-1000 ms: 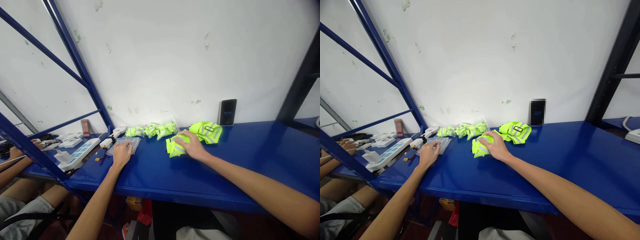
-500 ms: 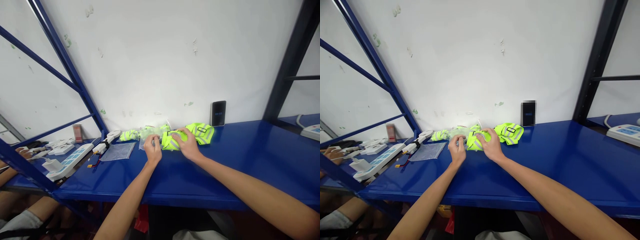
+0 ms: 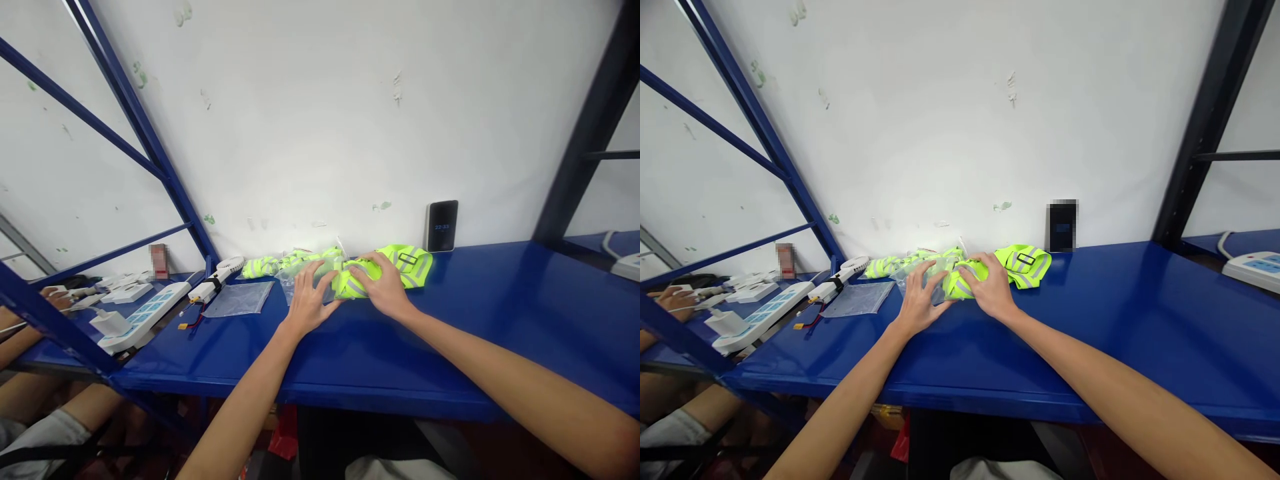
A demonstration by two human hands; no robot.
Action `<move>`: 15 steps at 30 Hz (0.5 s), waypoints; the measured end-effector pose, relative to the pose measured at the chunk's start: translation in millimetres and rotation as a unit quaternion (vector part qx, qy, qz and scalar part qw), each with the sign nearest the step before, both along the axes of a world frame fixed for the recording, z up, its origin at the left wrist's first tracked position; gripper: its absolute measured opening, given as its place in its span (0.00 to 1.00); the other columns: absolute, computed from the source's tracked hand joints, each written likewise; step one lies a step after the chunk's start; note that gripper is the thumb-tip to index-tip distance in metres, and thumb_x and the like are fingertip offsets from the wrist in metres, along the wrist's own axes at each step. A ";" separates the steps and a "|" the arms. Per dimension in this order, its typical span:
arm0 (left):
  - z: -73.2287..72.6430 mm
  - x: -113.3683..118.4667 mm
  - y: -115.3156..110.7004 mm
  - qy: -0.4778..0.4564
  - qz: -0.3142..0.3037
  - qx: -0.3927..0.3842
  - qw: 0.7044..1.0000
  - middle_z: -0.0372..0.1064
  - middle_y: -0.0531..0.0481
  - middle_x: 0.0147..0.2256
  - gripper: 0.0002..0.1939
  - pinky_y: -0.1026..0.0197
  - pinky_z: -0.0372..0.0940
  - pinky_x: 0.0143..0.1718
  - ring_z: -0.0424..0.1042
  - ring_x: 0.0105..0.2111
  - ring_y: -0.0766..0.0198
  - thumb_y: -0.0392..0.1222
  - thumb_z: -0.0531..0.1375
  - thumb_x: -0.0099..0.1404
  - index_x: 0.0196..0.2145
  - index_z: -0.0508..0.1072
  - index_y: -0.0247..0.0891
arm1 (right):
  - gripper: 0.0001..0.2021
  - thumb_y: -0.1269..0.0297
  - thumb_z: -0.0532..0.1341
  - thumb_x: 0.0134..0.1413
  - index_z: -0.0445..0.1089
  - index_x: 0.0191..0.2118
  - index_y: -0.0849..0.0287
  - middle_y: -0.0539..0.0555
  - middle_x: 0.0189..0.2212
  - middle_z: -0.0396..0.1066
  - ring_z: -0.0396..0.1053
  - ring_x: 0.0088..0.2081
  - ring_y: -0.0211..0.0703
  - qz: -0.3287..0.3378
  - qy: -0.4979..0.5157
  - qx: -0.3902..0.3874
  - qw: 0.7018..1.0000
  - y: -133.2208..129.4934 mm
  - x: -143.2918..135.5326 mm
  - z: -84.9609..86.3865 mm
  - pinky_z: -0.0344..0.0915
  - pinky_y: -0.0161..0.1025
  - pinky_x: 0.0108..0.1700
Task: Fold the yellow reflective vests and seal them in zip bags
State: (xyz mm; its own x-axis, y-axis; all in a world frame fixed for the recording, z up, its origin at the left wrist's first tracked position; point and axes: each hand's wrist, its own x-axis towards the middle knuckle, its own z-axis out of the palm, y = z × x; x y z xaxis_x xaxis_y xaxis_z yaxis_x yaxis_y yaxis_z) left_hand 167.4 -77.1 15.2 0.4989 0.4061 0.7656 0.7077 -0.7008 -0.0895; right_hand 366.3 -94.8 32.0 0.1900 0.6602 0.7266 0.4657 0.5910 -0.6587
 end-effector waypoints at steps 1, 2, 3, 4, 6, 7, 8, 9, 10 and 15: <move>1.0 -0.2 0.7 0.009 0.018 0.003 1.000 0.51 0.37 0.62 0.35 0.43 0.51 0.60 0.50 0.63 0.44 0.56 0.62 0.59 0.60 0.60 0.42 | 0.09 0.58 0.64 0.51 0.69 0.37 0.56 0.53 0.37 0.71 0.69 0.42 0.49 0.012 -0.008 -0.003 1.000 -0.9 0.2 0.0 0.62 0.45 0.48; 2.1 -0.2 1.2 0.015 0.036 0.002 0.999 0.49 0.36 0.63 0.40 0.42 0.49 0.61 0.47 0.64 0.42 0.60 0.62 0.56 0.61 0.58 0.41 | 0.09 0.58 0.64 0.51 0.69 0.37 0.56 0.53 0.37 0.71 0.69 0.41 0.48 0.021 -0.016 -0.002 1.000 -1.7 0.2 0.0 0.62 0.45 0.47; 3.1 0.0 1.3 0.017 0.051 0.000 0.999 0.48 0.34 0.64 0.46 0.40 0.46 0.62 0.46 0.65 0.41 0.63 0.63 0.54 0.63 0.55 0.39 | 0.09 0.59 0.64 0.51 0.69 0.37 0.56 0.52 0.36 0.70 0.69 0.41 0.48 0.026 -0.025 0.003 0.999 -2.4 0.1 0.0 0.62 0.45 0.47; 4.1 0.2 1.2 0.018 0.063 -0.002 0.998 0.48 0.33 0.64 0.50 0.39 0.42 0.62 0.45 0.65 0.40 0.66 0.63 0.52 0.64 0.52 0.38 | 0.08 0.59 0.64 0.51 0.69 0.36 0.56 0.52 0.35 0.70 0.68 0.40 0.48 0.029 -0.036 0.011 0.999 -3.0 -0.2 -0.1 0.62 0.45 0.46; 5.6 1.4 0.1 0.025 0.070 -0.006 0.997 0.49 0.32 0.64 0.56 0.37 0.36 0.63 0.46 0.65 0.39 0.69 0.62 0.49 0.66 0.49 0.36 | 0.07 0.60 0.64 0.51 0.68 0.35 0.55 0.52 0.33 0.68 0.68 0.38 0.48 0.035 -0.057 0.027 0.997 -4.2 -1.3 -0.6 0.63 0.45 0.45; 6.2 2.4 -0.9 0.031 0.066 -0.008 0.997 0.51 0.32 0.63 0.56 0.37 0.33 0.63 0.48 0.64 0.40 0.69 0.62 0.49 0.66 0.49 0.35 | 0.06 0.61 0.64 0.51 0.68 0.34 0.55 0.52 0.33 0.68 0.68 0.38 0.48 0.042 -0.066 0.033 0.996 -4.9 -2.0 -0.9 0.63 0.45 0.44; 6.7 3.8 -2.1 0.038 0.060 -0.011 0.997 0.53 0.32 0.62 0.55 0.37 0.32 0.63 0.49 0.64 0.40 0.69 0.61 0.49 0.66 0.49 0.36 | 0.05 0.62 0.63 0.52 0.68 0.34 0.55 0.52 0.33 0.67 0.68 0.38 0.48 0.052 -0.072 0.037 0.995 -5.7 -2.8 -1.4 0.63 0.45 0.44; 6.9 5.5 -3.4 0.042 0.053 -0.012 0.998 0.55 0.33 0.62 0.54 0.37 0.31 0.63 0.51 0.63 0.41 0.69 0.61 0.50 0.65 0.51 0.37 | 0.05 0.62 0.63 0.52 0.68 0.34 0.55 0.52 0.34 0.67 0.68 0.38 0.48 0.064 -0.076 0.040 0.994 -6.8 -3.7 -1.9 0.64 0.45 0.44; 7.0 7.4 -4.8 0.044 0.048 -0.014 0.998 0.56 0.34 0.61 0.52 0.38 0.31 0.64 0.52 0.63 0.41 0.68 0.62 0.50 0.64 0.53 0.37 | 0.04 0.63 0.63 0.52 0.68 0.33 0.55 0.53 0.34 0.67 0.68 0.39 0.48 0.076 -0.077 0.043 0.993 -7.9 -4.5 -2.4 0.64 0.46 0.45; 4.4 16.8 -8.7 0.022 0.024 -0.012 0.999 0.61 0.35 0.57 0.45 0.38 0.32 0.64 0.55 0.61 0.43 0.63 0.62 0.52 0.61 0.59 0.37 | 0.03 0.63 0.61 0.54 0.68 0.34 0.55 0.54 0.37 0.65 0.68 0.41 0.48 0.105 -0.078 0.046 0.990 -14.5 -7.3 -2.7 0.64 0.46 0.47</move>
State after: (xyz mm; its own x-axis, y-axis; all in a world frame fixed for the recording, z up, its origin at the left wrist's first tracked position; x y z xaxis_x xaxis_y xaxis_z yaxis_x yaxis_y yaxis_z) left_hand 184.3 -85.8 19.5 0.5110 0.4494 0.7328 0.7368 -0.6681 -0.1041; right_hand 359.0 -109.2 29.3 -0.0635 0.6027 0.7955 0.4178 0.7399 -0.5272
